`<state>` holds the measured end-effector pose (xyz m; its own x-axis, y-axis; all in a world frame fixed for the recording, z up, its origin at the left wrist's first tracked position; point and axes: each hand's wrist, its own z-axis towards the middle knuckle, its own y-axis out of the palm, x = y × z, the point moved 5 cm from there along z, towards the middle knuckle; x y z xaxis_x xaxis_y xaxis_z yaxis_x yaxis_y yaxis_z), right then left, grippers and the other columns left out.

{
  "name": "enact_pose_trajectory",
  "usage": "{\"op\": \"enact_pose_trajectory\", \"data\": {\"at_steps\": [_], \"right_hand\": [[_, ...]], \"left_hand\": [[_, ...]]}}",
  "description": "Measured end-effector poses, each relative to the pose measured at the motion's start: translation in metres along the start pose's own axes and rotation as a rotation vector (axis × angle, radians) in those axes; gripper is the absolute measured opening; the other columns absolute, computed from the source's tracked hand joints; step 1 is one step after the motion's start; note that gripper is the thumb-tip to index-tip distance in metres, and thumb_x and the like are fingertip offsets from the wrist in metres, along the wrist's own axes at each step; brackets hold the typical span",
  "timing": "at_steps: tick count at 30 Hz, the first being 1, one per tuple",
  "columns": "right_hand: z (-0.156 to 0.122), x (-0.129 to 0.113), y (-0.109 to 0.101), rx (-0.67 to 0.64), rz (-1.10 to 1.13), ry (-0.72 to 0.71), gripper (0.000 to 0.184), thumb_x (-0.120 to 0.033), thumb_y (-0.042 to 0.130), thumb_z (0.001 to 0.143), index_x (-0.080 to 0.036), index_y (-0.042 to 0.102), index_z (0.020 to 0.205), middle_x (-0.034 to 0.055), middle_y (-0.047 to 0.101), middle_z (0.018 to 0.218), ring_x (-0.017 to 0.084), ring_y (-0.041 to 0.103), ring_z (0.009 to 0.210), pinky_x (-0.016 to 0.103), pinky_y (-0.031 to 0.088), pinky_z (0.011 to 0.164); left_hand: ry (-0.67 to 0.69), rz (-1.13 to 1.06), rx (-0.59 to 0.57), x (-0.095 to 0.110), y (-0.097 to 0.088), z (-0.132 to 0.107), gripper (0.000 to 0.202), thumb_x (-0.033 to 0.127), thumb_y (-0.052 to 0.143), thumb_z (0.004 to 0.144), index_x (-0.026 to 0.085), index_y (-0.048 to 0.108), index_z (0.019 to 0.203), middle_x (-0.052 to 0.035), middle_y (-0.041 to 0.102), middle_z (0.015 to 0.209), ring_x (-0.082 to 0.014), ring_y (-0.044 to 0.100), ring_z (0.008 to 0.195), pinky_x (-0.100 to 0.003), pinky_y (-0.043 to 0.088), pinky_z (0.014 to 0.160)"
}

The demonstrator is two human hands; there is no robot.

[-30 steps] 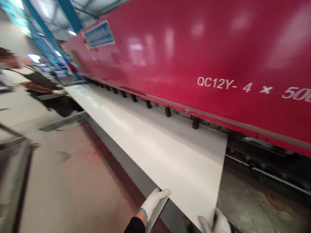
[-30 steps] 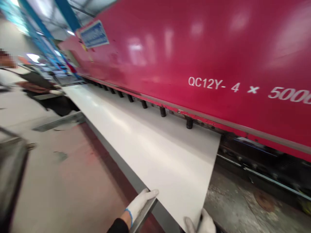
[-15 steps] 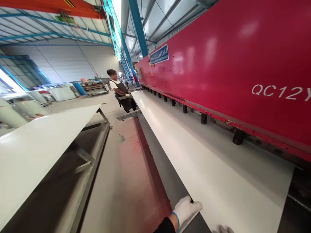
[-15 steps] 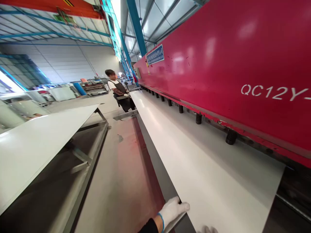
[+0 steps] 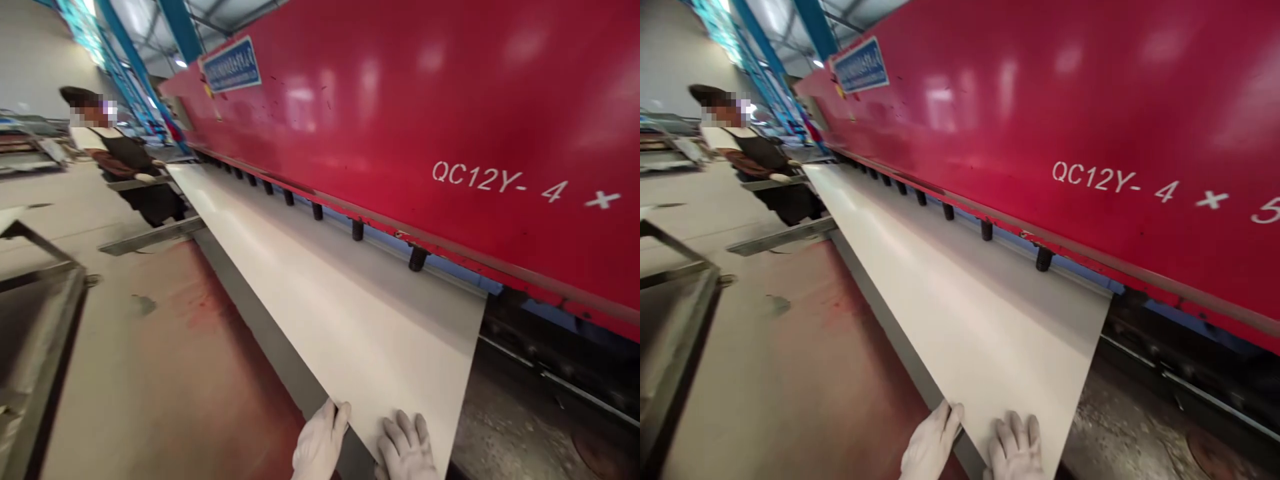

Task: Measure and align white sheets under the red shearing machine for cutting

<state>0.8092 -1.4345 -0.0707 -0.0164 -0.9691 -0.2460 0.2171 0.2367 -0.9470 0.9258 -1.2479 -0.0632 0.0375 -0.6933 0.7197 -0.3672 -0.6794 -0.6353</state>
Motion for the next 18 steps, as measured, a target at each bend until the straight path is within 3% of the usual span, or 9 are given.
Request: {"op": "enact_pose_trajectory", "data": {"at_steps": [4,7,11,14,18], "right_hand": [[0.016,0.008,-0.005,-0.033,0.028,-0.045,0.037,-0.036,0.080,0.084,-0.029,0.072,0.119,0.0032,0.070,0.141,0.036,0.048,0.145,0.062,-0.003,0.135],[0.037,0.020,-0.020,-0.095,0.087,-0.065,0.036,-0.043,0.069,0.095,-0.027,0.069,0.127,0.0046,0.068,0.143,0.031,0.051,0.140,0.060,0.005,0.136],[0.071,0.051,-0.038,-0.197,0.163,0.068,0.033,-0.042,0.064,0.100,-0.027,0.069,0.129,0.0035,0.066,0.145,0.030,0.052,0.137,0.060,0.018,0.133],[0.092,0.078,-0.039,-0.251,0.194,0.152,0.033,-0.040,0.064,0.100,-0.028,0.070,0.130,0.0030,0.064,0.150,0.030,0.048,0.142,0.059,0.016,0.133],[0.126,0.126,-0.051,-0.184,0.155,0.173,0.032,-0.032,0.057,0.104,-0.026,0.069,0.132,0.0035,0.062,0.151,0.029,0.043,0.147,0.057,0.013,0.132]], "left_hand": [[0.058,-0.086,0.004,-0.008,0.001,0.001,0.058,0.057,0.054,0.083,0.023,0.070,0.127,-0.0132,0.062,0.150,-0.0394,0.052,0.144,-0.049,0.034,0.130],[0.007,-0.076,0.006,-0.008,-0.003,0.001,0.061,0.061,0.052,0.085,0.022,0.068,0.130,-0.0126,0.062,0.150,-0.0371,0.053,0.143,-0.049,0.033,0.131],[-0.110,-0.022,-0.005,-0.011,-0.007,0.001,0.066,0.067,0.051,0.087,0.025,0.065,0.136,-0.0112,0.065,0.147,-0.0384,0.057,0.139,-0.053,0.036,0.130],[-0.154,-0.007,-0.002,-0.016,-0.007,-0.004,0.064,0.068,0.057,0.085,0.029,0.067,0.135,-0.0087,0.066,0.146,-0.0382,0.057,0.139,-0.050,0.040,0.127],[-0.213,0.085,0.014,-0.024,-0.003,-0.011,0.065,0.069,0.053,0.089,0.029,0.066,0.138,-0.0097,0.066,0.144,-0.0394,0.059,0.136,-0.057,0.043,0.125]]}}
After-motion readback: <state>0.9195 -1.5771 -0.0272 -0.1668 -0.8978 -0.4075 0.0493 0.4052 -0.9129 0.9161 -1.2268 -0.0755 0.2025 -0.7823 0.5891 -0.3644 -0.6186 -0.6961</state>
